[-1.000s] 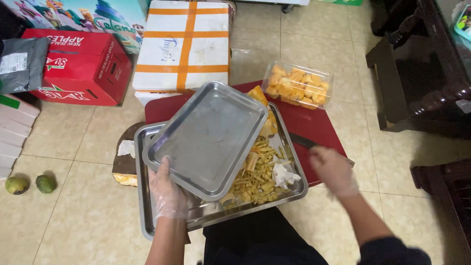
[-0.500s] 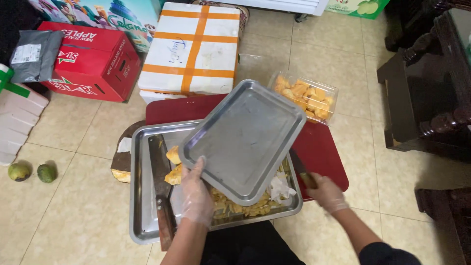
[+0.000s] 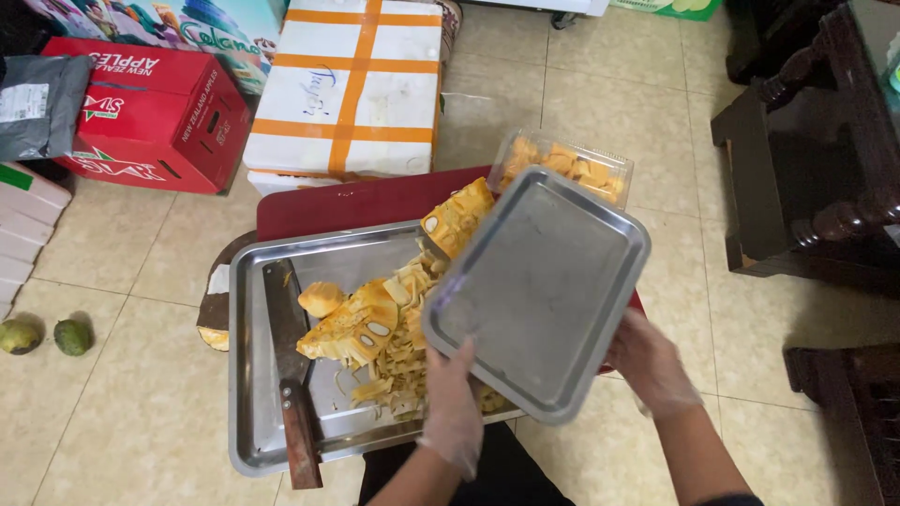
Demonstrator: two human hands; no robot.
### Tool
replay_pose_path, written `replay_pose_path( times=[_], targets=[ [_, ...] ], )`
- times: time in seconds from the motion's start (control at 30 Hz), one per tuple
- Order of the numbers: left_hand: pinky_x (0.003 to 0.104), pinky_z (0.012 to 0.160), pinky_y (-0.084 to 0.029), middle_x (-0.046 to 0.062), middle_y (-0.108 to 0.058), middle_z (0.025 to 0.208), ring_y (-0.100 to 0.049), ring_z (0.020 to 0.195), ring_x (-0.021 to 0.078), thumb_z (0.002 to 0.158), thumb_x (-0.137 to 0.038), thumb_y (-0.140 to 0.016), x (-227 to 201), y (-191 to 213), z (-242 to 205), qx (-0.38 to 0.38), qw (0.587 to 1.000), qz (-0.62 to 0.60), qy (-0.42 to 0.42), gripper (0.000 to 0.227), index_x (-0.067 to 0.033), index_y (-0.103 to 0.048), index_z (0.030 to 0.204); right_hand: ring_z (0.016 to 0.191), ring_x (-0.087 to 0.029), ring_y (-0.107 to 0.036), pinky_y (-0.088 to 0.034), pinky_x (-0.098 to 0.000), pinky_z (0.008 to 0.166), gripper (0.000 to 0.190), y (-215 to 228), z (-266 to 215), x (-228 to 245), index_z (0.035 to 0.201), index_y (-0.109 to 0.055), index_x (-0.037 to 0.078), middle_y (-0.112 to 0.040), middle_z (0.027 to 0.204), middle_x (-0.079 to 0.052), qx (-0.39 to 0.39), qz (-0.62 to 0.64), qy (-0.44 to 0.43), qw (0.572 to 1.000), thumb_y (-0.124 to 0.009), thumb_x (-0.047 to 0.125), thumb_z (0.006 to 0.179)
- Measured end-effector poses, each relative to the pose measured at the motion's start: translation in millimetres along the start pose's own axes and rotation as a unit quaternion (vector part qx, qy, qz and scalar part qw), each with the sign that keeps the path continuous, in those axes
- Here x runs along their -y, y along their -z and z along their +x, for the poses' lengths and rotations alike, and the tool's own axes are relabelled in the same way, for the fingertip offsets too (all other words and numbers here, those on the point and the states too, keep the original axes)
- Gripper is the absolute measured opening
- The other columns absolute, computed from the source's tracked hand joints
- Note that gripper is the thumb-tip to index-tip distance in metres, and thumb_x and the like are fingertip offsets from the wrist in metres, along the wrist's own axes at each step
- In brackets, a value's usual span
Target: Extracting jackfruit bulbs from the core and cleaning a metal tray with a cloth
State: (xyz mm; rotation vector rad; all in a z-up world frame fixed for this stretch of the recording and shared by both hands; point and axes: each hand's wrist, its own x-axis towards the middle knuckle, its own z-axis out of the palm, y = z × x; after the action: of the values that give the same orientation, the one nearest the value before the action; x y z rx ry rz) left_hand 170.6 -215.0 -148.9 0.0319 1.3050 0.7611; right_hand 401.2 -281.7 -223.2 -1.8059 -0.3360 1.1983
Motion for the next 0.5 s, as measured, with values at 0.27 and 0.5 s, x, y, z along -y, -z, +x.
replay_pose_path(
  times=[0.27, 0.5],
  targets=[
    [0.037, 0.063, -0.065, 0.007, -0.074, 0.128, -0.076, 0.087, 0.0271, 0.085, -0.023, -0.077, 174, 57, 106, 0.099, 0.976, 0.178, 0.076, 0.068, -0.0208, -0.056, 0.149, 0.086, -0.023, -0.064, -0.046, -0.0334, 0.072, 0.039, 128, 71, -103, 0.12, -0.068, 0.007, -0.074, 0.102, -0.007, -0.025, 0.116, -0.002, 0.993, -0.074, 0.006, 0.081],
    [0.023, 0.05, -0.047, 0.008, -0.064, 0.091, -0.059, 0.064, 0.0151, 0.09, -0.025, -0.063, 169, 44, 99, 0.203, 0.876, 0.393, 0.193, 0.072, -0.0257, -0.05, 0.16, 0.077, -0.037, -0.061, -0.048, -0.0516, 0.07, 0.028, 198, 136, -76, 0.119, -0.07, 0.006, -0.069, 0.092, -0.018, -0.085, -0.032, -0.069, 0.993, -0.072, 0.016, 0.093]
  ],
)
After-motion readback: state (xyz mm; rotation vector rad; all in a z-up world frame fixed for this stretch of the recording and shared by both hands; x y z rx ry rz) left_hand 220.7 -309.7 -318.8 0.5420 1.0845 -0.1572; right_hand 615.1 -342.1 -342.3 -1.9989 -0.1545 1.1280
